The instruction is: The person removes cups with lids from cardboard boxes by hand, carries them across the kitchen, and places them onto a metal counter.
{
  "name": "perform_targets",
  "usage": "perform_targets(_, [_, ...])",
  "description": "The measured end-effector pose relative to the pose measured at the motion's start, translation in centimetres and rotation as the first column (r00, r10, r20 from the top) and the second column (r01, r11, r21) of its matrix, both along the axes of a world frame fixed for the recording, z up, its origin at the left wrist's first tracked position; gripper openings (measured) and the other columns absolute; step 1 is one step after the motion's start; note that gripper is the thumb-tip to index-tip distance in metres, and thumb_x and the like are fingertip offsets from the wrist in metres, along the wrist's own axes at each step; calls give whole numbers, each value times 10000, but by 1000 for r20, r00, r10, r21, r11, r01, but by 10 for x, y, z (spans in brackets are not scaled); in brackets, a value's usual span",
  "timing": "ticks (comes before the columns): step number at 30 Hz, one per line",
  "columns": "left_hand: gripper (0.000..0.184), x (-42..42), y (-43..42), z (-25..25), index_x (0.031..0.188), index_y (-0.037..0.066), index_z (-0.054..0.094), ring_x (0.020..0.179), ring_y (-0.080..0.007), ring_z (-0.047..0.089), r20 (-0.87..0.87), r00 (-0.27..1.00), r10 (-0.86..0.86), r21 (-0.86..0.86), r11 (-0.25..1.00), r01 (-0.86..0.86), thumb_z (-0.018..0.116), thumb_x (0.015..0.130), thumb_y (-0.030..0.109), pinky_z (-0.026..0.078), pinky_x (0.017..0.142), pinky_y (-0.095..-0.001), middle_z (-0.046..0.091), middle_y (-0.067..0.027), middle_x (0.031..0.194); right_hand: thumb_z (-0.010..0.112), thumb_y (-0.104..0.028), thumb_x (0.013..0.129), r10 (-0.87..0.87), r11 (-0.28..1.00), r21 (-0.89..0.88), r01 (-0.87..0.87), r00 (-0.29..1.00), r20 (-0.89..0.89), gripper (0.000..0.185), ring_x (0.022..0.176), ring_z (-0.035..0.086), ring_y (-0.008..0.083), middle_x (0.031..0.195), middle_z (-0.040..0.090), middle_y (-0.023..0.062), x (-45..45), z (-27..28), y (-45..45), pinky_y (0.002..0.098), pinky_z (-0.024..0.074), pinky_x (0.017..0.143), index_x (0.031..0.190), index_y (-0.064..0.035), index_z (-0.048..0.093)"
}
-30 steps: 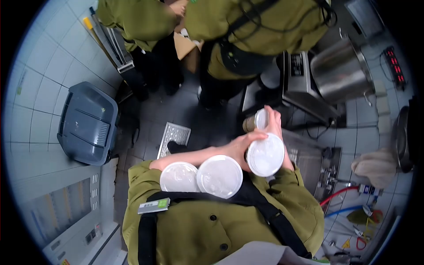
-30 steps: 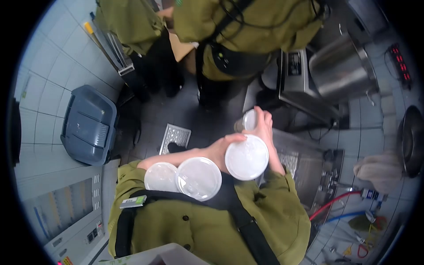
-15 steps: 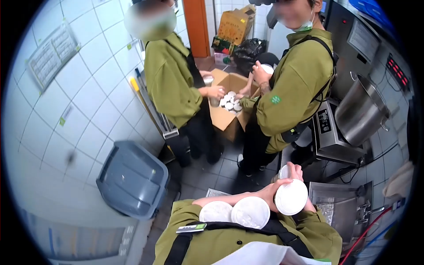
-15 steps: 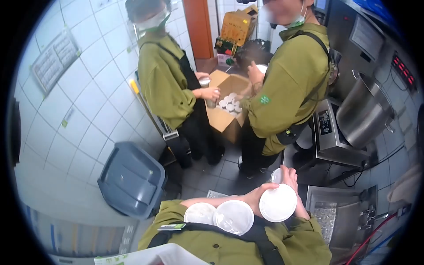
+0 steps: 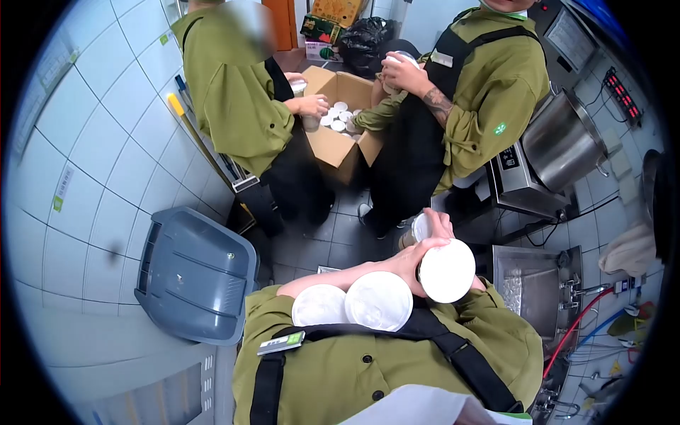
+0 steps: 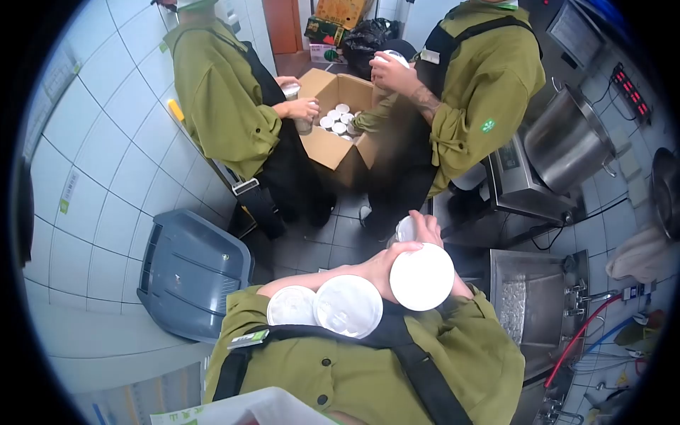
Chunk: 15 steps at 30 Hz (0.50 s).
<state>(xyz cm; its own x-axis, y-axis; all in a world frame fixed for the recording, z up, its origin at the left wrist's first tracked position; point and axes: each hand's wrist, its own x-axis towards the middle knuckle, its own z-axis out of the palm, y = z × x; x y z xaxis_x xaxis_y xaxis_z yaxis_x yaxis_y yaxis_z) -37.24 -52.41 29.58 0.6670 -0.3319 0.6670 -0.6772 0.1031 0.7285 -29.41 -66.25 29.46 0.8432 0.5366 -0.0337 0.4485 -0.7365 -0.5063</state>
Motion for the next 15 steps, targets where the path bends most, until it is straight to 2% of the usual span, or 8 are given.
perform_targets(5, [1064,-3,24,1,1316,187,146,1016,-347,557,69,996,51,-2,999,-51,845,515,133,452,844,-426,505,-185,1122,764,-245,619,5,1000,-9,-5,1000,2,815,1121,383,423,1197,350,210,0,-4,22,464,393,918,1300,-128,332])
perform_targets(6, [1021,-3,28,-1,1318,154,178,1095,-375,494,7,1000,-25,-48,999,25,810,519,79,397,916,-447,437,-210,1202,757,-258,613,23,1000,15,-24,999,42,819,1119,379,431,1198,344,209,2,-8,25,477,391,911,1302,-134,331])
perform_targets(10, [1017,-5,43,-2,1318,146,180,1085,-361,508,-43,998,-48,-54,997,46,806,521,67,404,911,-437,459,-216,1177,778,-253,592,36,999,10,-37,997,69,845,1126,373,440,1215,333,210,5,-10,38,494,397,903,1298,-140,328])
perform_targets(13, [1049,-5,56,0,1300,144,187,1030,-329,550,-10,999,43,-28,999,-44,858,495,116,447,848,-409,505,-176,1124,802,-280,569,43,999,-13,-42,998,51,878,1120,385,432,1226,329,207,8,-8,53,484,412,891,1294,-136,330])
perform_targets(14, [1001,-5,60,-1,1313,149,182,1073,-367,515,-53,999,-11,-55,998,9,802,532,61,415,893,-434,477,-214,1153,804,-283,566,52,998,-22,-51,998,46,881,1119,386,431,1225,331,208,10,-11,58,484,413,889,1293,-135,331])
perform_targets(15, [1014,-4,63,-4,1308,151,179,1046,-351,533,-42,999,18,-48,999,-20,821,525,87,426,874,-425,489,-201,1136,807,-287,562,63,998,-34,-61,997,41,884,1118,388,430,1223,333,208,14,-15,62,484,415,887,1292,-134,332])
